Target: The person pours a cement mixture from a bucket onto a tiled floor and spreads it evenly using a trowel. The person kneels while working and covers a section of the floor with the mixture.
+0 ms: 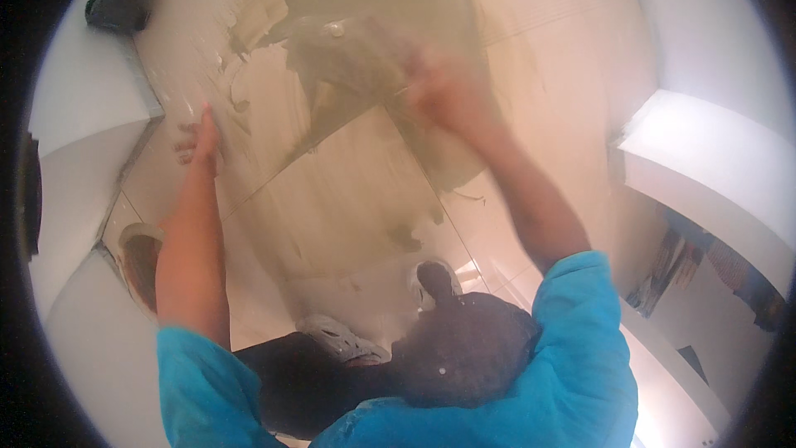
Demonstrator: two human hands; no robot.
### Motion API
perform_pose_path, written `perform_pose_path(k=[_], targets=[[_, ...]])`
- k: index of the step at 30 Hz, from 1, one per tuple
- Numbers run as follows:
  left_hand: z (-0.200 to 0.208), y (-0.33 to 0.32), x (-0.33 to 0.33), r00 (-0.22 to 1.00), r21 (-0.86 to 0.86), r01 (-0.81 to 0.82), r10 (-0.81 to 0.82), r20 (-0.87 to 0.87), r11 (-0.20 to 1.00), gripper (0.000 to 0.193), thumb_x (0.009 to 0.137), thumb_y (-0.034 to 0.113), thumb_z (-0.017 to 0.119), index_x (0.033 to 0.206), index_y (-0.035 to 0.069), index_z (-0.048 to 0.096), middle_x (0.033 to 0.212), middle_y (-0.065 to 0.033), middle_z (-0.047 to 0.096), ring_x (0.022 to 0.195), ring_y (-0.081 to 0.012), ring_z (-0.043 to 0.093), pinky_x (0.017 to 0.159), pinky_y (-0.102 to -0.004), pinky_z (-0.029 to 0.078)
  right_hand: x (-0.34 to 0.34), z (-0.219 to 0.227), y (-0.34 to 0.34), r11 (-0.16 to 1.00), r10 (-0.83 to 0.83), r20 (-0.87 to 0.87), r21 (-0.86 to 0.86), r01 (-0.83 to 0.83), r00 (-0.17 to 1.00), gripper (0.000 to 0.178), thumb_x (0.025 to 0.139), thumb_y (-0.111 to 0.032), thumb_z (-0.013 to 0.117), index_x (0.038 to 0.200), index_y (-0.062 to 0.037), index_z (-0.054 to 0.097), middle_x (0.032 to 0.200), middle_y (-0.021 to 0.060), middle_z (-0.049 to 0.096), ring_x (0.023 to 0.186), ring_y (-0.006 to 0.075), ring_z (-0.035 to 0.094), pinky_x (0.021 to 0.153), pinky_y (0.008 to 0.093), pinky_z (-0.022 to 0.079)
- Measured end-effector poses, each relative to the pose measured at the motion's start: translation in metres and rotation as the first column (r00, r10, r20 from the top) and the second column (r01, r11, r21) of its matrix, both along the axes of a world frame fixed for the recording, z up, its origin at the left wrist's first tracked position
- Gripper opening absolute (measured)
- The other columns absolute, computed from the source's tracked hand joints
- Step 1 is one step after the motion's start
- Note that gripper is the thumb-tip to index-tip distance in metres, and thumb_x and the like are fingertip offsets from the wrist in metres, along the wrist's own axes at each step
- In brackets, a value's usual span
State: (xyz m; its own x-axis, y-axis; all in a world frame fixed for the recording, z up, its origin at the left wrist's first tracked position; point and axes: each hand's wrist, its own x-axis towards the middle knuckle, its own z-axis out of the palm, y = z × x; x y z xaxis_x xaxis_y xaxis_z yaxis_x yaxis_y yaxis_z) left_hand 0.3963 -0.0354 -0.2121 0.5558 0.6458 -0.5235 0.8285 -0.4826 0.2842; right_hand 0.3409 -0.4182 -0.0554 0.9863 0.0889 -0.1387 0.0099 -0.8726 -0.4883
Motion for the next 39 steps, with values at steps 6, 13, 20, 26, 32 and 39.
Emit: perform_pose_path(k=[6,13,20,26,32,39], targets=[[-0.009,-0.008,0.009,0.998,0.017,0.026,-0.025,-0.063,1.000,0.104,0.077,0.083,0.024,0.148,0.017,-0.015,0.148,-0.0251,-0.027,0.133,-0.0528,-0.023,0.102,-0.0689,-0.006,0.119,-0.030,-0.181,0.790,-0.493,0.204,-0.302,0.533,0.846,0.042,0.083,-0.026,0.054,0.121,-0.0072,0.056,0.114,0.0168,0.063,0.107,0.0340,0.059,0.090,0.0438,0.046],[0.002,-0.005,0.000,0.999,0.010,0.010,-0.009,-0.051,1.000,0.103,0.078,0.082,0.024,0.147,0.016,-0.015,0.147,-0.0259,-0.027,0.133,-0.0530,-0.022,0.101,-0.0696,-0.006,0.212,-0.053,-0.131,0.674,-0.651,0.162,-0.326,0.663,0.742,0.043,0.086,-0.039,0.052,0.124,-0.0217,0.056,0.119,0.0035,0.062,0.116,0.0297,0.054,0.091,0.0454,0.045],[-0.001,-0.006,-0.001,0.998,0.012,0.023,-0.022,-0.054,1.000,0.102,0.080,0.080,0.024,0.147,0.015,-0.015,0.147,-0.0275,-0.026,0.134,-0.0534,-0.021,0.101,-0.0703,-0.005,0.268,-0.027,-0.033,0.783,-0.567,0.162,-0.197,0.590,0.807,0.058,0.082,-0.054,0.046,0.107,-0.0059,0.066,0.105,0.0191,0.066,0.103,0.0351,0.061,0.087,0.0429,0.048],[0.006,-0.009,0.000,0.996,0.021,0.033,-0.031,-0.084,0.999,0.102,0.080,0.080,0.024,0.148,0.013,-0.013,0.148,-0.0285,-0.023,0.134,-0.0537,-0.018,0.101,-0.0699,-0.004,0.292,-0.041,0.003,0.910,-0.341,0.195,-0.176,0.375,0.920,0.056,0.082,-0.056,0.048,0.107,-0.0092,0.065,0.107,0.0170,0.066,0.103,0.0343,0.061,0.086,0.0430,0.048],[0.015,-0.018,0.001,0.996,-0.018,0.034,-0.036,-0.077,0.999,0.101,0.081,0.079,0.023,0.148,0.013,-0.014,0.147,-0.0289,-0.024,0.134,-0.0534,-0.018,0.102,-0.0688,-0.004,0.296,-0.065,0.012,0.936,-0.209,0.349,-0.198,0.290,0.913,0.032,0.083,-0.033,0.049,0.100,-0.0110,0.064,0.100,0.0144,0.067,0.096,0.0330,0.063,0.080,0.0440,0.051],[0.019,-0.016,-0.006,0.994,-0.024,0.051,-0.053,-0.091,0.998,0.102,0.081,0.079,0.024,0.147,0.012,-0.015,0.146,-0.0290,-0.026,0.134,-0.0539,-0.020,0.101,-0.0700,-0.004,0.265,-0.055,0.046,0.924,-0.226,0.339,-0.221,0.311,0.913,0.028,0.085,-0.029,0.047,0.098,-0.0095,0.064,0.099,0.0173,0.067,0.094,0.0349,0.064,0.079,0.0450,0.051]])
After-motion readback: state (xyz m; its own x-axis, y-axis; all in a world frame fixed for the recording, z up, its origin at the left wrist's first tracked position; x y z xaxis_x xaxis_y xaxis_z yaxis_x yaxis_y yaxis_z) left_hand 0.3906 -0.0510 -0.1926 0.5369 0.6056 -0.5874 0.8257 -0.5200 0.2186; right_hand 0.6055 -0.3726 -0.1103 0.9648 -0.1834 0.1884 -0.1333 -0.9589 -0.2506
